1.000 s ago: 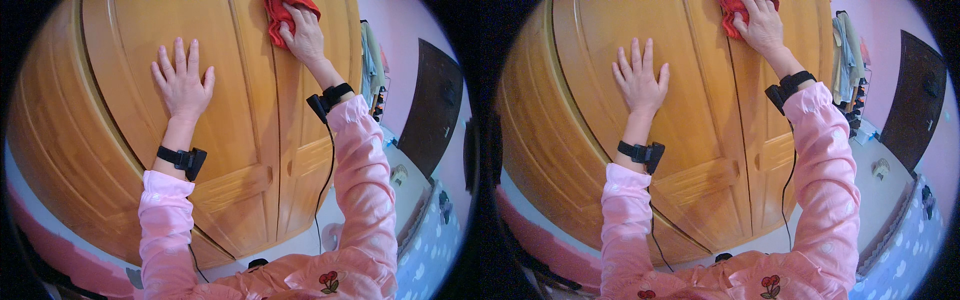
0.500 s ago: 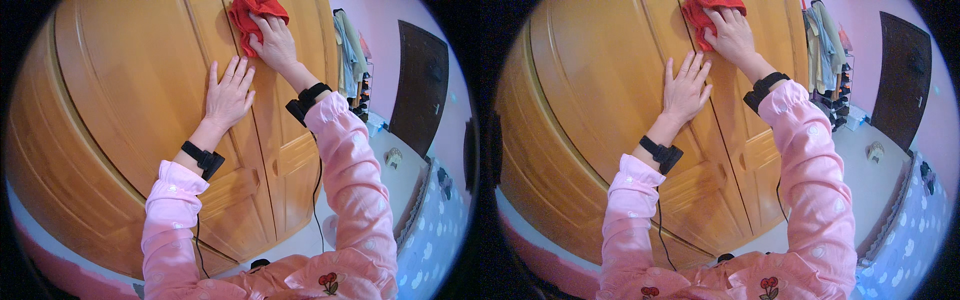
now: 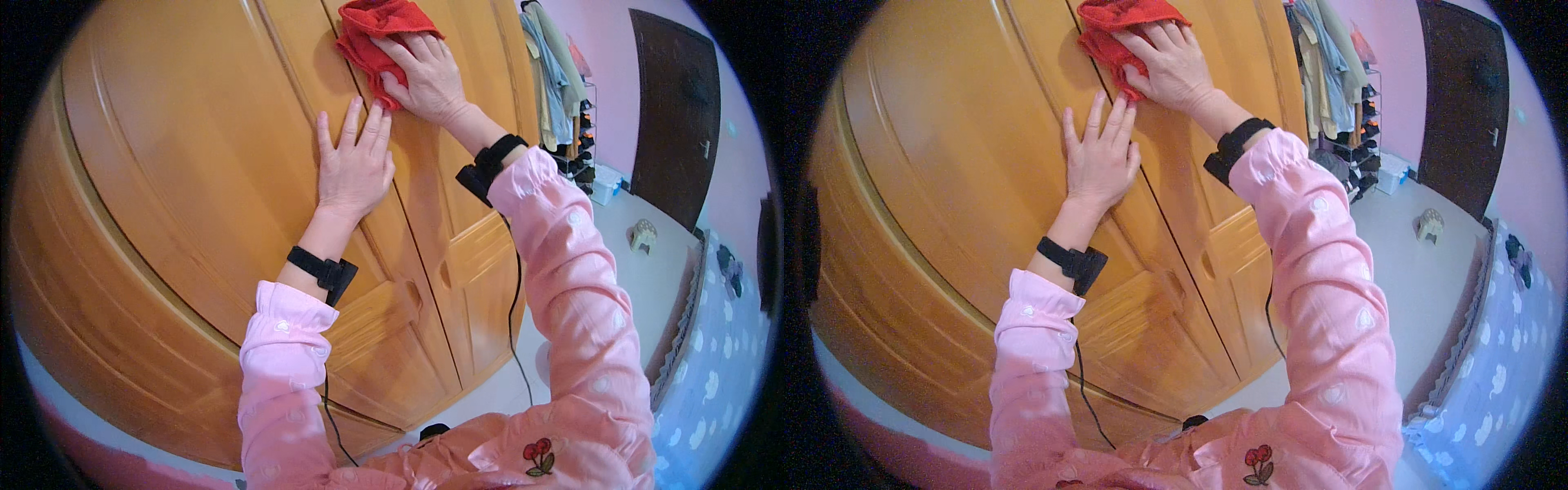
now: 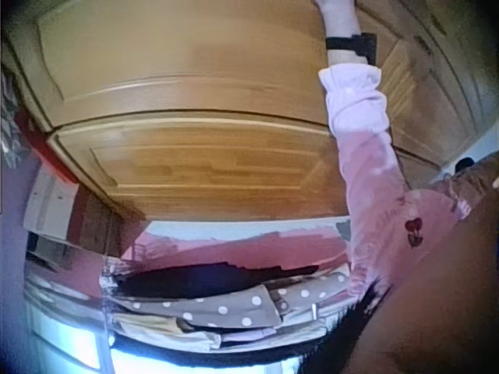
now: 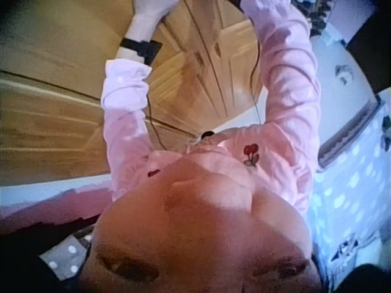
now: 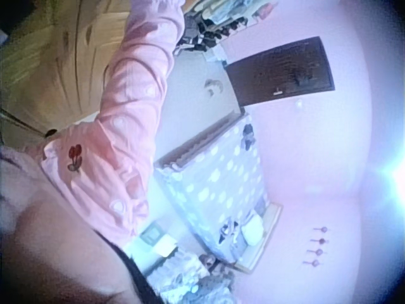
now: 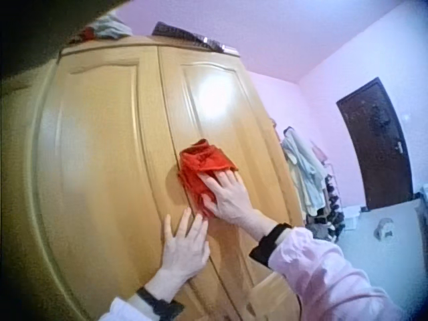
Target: The person wipes a wooden wardrobe door with a red cloth, then moves to a window and wipes the frame and glass. The person uses both hands to wipe the surfaces in a repetitive motion.
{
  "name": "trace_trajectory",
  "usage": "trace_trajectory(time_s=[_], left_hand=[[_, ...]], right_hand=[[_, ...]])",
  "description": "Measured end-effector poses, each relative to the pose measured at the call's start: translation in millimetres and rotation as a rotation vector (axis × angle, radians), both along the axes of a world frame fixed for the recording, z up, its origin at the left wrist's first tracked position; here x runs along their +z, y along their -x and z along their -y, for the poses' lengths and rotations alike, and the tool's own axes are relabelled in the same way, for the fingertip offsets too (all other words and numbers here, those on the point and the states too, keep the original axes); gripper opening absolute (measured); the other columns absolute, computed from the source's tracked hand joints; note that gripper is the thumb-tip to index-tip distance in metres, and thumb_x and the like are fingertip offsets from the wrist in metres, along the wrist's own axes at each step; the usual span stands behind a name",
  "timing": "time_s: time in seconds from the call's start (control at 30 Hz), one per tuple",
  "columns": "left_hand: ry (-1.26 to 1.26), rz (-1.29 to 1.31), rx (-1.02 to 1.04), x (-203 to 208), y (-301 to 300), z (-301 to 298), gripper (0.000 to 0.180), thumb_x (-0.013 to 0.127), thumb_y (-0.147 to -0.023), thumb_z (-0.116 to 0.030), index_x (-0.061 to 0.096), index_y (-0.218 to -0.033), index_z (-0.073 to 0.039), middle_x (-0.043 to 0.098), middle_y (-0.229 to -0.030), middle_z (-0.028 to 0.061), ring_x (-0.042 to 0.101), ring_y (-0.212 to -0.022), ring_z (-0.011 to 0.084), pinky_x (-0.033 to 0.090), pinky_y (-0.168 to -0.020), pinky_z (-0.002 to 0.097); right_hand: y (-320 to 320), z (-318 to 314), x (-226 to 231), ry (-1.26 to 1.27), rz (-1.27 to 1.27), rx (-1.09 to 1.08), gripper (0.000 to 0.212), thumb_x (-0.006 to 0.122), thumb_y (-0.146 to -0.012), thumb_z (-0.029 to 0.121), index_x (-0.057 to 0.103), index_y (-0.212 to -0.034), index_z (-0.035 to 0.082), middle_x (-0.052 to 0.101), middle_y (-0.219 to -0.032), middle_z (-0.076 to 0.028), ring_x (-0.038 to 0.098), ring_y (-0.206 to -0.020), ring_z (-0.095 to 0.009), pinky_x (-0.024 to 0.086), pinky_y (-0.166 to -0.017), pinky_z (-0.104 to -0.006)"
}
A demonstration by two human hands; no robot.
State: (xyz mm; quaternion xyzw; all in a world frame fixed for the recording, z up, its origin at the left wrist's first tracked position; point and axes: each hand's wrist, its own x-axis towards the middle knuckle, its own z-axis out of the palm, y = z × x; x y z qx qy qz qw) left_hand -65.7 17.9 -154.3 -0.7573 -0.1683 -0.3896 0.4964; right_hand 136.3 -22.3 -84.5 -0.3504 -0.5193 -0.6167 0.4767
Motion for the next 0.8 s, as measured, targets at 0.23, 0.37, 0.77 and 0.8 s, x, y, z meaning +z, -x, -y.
trace_trajectory(time_s=[0.23, 0.37, 0.77, 0.8], left_hand=[[0.012, 0.061, 0.038, -6, -8, -3, 0.066, 0.058, -0.096, -0.055, 0.048, -0.152, -0.022, 0.036, -0.163, -0.0024, 0.024, -0.155, 0.0253, 0.011, -0.123, 0.0669], [0.023, 0.067, 0.018, -6, -9, -4, 0.067, 0.058, -0.095, -0.055, 0.048, -0.152, -0.022, 0.035, -0.163, -0.0023, 0.023, -0.155, 0.0255, 0.01, -0.123, 0.0668], [0.034, 0.077, -0.019, -6, -8, -4, 0.067, 0.059, -0.095, -0.053, 0.045, -0.155, -0.023, 0.036, -0.164, -0.0031, 0.025, -0.155, 0.0248, 0.012, -0.123, 0.0663], [0.037, 0.079, -0.023, -6, -9, -4, 0.067, 0.059, -0.095, -0.053, 0.046, -0.154, -0.023, 0.036, -0.164, -0.0032, 0.025, -0.155, 0.0248, 0.012, -0.123, 0.0663]], right_hand=[[-36, -5, -4, -0.115, -0.433, 0.009, 0.053, 0.067, -0.09, 0.034, 0.058, -0.138, 0.014, 0.056, -0.135, -0.019, 0.052, -0.125, -0.039, 0.043, -0.108, -0.05], [-22, -2, -24, -0.018, -0.348, 0.058, 0.061, 0.072, -0.084, 0.046, 0.059, -0.131, 0.01, 0.056, -0.128, -0.018, 0.052, -0.119, -0.039, 0.047, -0.098, -0.0522], [-23, 28, -21, 0.165, -0.328, 0.204, 0.068, 0.079, -0.076, 0.021, 0.053, -0.137, 0.003, 0.058, -0.132, -0.021, 0.052, -0.126, -0.04, 0.043, -0.111, -0.0473], [-27, 35, -20, 0.174, -0.304, 0.315, 0.063, 0.074, -0.078, 0.015, 0.055, -0.136, 0.001, 0.065, -0.123, -0.02, 0.062, -0.118, -0.033, 0.048, -0.107, -0.0426]])
